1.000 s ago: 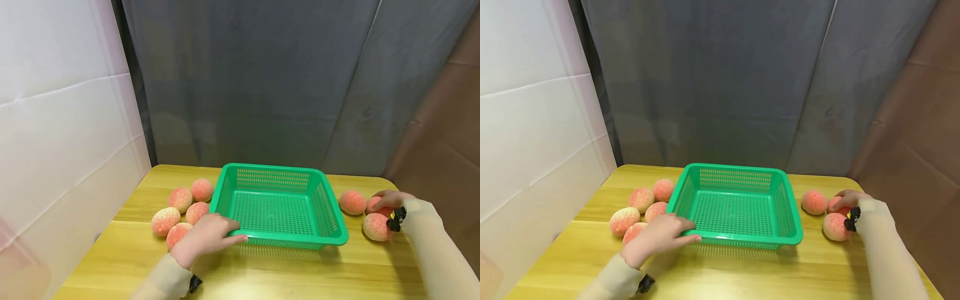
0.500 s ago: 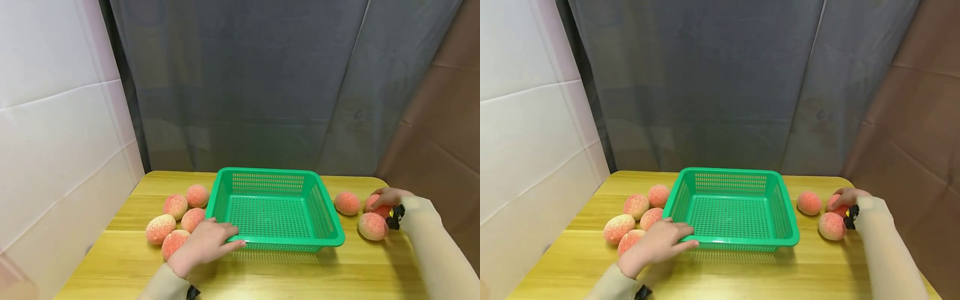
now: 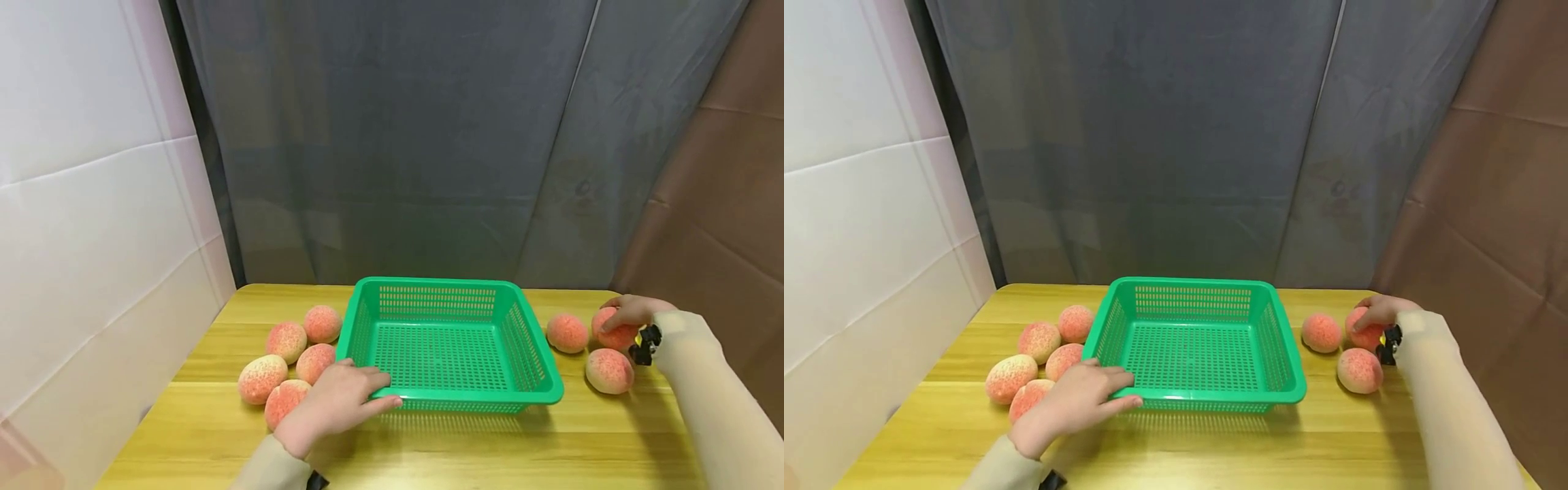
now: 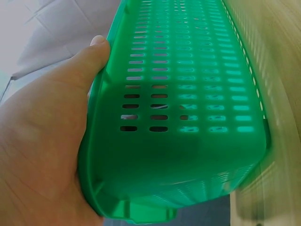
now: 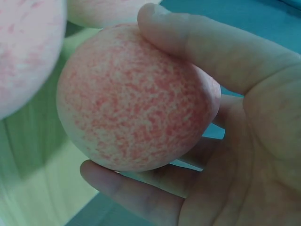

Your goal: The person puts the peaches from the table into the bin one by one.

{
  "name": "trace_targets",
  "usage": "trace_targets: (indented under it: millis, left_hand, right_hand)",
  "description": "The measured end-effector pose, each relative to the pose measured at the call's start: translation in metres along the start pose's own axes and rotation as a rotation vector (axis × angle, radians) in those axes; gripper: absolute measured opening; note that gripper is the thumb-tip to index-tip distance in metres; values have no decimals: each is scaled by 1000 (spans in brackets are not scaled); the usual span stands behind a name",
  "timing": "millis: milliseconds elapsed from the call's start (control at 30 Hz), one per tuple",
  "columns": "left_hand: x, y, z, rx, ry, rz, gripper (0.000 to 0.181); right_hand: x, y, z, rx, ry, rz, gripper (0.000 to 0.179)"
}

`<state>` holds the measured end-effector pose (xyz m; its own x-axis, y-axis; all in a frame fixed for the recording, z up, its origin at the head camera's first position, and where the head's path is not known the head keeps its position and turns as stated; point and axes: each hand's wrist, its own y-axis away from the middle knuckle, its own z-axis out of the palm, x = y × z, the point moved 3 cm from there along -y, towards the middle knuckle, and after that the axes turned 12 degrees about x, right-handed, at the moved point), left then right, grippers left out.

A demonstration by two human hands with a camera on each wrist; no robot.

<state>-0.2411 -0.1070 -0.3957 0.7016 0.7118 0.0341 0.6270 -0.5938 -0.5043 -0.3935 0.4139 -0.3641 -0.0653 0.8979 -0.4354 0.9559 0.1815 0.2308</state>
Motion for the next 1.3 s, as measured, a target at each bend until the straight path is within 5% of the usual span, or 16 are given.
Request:
trace_targets:
  millis: [400,700,1300]
  left_hand:
    - [2,-1,0,11,-12,-7,41]
    - [2,0,1,-6,-10,-20,44]
    - [2,0,2,-3,-15,-24,47]
  right_hand:
    - [-27,5,-24,-14,-47,4,72]
    - [-56,3,-26,-32,-154,-11,69]
    - [-95,-1,-33,-44,-153,-64,72]
